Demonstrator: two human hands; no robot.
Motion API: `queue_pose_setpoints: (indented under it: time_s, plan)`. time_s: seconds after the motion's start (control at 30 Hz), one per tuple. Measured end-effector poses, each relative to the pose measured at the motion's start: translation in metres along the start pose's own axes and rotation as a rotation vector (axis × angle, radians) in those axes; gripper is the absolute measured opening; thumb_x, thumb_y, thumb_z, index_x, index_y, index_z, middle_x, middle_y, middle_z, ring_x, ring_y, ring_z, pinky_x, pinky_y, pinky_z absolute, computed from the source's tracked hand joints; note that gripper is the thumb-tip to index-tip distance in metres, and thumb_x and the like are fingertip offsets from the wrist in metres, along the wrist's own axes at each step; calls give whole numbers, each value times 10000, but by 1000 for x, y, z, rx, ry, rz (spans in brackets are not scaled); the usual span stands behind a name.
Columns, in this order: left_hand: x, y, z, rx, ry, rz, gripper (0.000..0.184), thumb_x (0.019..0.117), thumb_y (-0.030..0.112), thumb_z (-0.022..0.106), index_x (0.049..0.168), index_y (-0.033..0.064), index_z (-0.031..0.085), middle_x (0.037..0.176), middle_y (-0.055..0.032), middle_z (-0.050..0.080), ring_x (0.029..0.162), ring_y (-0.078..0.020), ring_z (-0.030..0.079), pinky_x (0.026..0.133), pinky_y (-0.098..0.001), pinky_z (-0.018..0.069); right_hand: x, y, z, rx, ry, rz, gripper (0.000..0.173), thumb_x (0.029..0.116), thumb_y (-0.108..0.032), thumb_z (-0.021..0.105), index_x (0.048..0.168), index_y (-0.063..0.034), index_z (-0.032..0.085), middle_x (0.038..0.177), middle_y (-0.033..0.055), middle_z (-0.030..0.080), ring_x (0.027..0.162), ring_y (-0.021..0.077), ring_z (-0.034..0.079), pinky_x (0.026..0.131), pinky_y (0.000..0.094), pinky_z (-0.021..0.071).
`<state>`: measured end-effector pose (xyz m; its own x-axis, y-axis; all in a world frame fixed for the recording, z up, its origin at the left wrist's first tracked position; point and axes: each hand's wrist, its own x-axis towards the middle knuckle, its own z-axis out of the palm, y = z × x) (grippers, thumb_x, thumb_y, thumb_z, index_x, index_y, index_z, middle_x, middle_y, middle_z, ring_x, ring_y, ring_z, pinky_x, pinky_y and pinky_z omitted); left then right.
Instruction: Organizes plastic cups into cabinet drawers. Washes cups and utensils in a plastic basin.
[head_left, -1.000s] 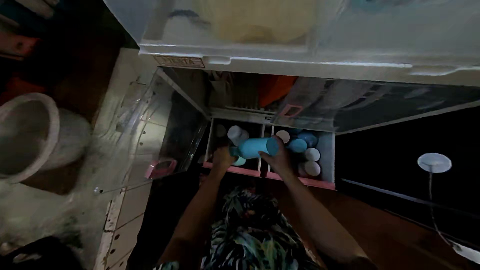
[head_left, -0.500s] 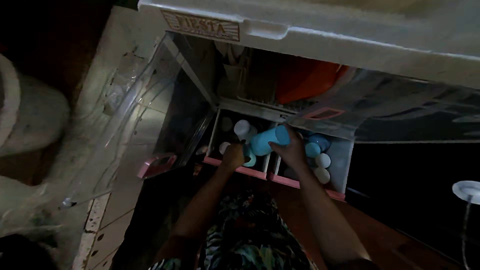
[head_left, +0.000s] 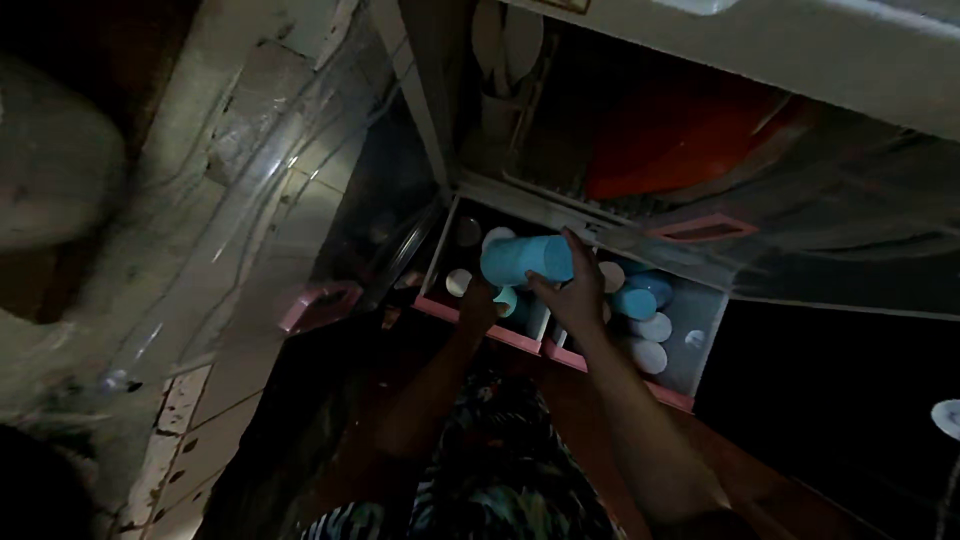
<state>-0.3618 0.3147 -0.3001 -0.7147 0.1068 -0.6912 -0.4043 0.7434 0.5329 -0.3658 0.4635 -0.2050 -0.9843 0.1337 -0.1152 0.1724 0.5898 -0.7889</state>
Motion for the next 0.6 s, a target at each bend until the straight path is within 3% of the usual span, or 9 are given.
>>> queue_pose_setpoints:
  time_s: [0.1, 0.2, 0.3, 0.33, 0.4, 0.5, 0.6]
  plan:
    - [-8, -12, 1, -130, 117, 47, 701, 862, 260, 822, 1374, -124, 535, 1409, -316, 546, 1346, -390, 532, 1157, -470, 399, 4, -17, 11, 88, -20, 20, 841, 811, -143, 853, 1515, 35, 429, 1447, 295, 524, 1280, 403, 566, 1026, 541, 496]
    - [-15, -26, 11, -407, 299, 68, 737, 814, 195, 860, 1354, -163, 508, 1328, -319, 594, 1265, -352, 592, 1106, -433, 456, 8, -26, 28, 117, -92, 43, 836, 828, -145, 847, 1526, 25, 420, 1474, 289, 499, 1307, 389, 549, 1047, 523, 492]
    - [-36, -39, 21, -510, 588, 31, 524, 884, 69, 745, 1306, -168, 545, 1275, -321, 614, 1209, -344, 613, 1048, -411, 499, 16, -27, 49, 106, -195, 84, 844, 846, -177, 845, 1540, 7, 402, 1463, 289, 503, 1303, 399, 547, 1050, 541, 486]
    - [-43, -46, 28, -508, 713, 29, 484, 885, 40, 710, 1294, -174, 563, 1322, -355, 575, 1264, -395, 570, 1077, -443, 473, 18, -27, 56, 82, -227, 94, 842, 848, -189, 846, 1538, 3, 405, 1448, 294, 509, 1293, 412, 551, 1043, 551, 488]
    - [-55, -53, 36, -606, 799, -55, 572, 898, 5, 654, 1410, -157, 457, 1483, -373, 416, 1381, -412, 450, 1117, -437, 426, 22, -28, 69, 26, -287, 123, 846, 863, -229, 837, 1556, -37, 392, 1460, 285, 503, 1299, 427, 544, 1040, 569, 483]
    - [-62, -50, 40, -936, 739, -241, 779, 930, -33, 647, 1572, -65, 206, 1564, -316, 336, 1387, -359, 451, 1097, -415, 456, 26, -32, 80, -29, -316, 129, 856, 865, -240, 834, 1565, -44, 383, 1451, 293, 502, 1302, 455, 526, 1036, 586, 476]
    - [-62, -35, 29, -1225, 458, -522, 729, 1037, 63, 550, 1629, 117, 129, 1531, -273, 401, 1280, -395, 525, 931, -541, 508, 39, -44, 76, -116, -383, 185, 825, 867, -244, 834, 1548, -53, 408, 1437, 288, 510, 1302, 458, 521, 1037, 597, 467]
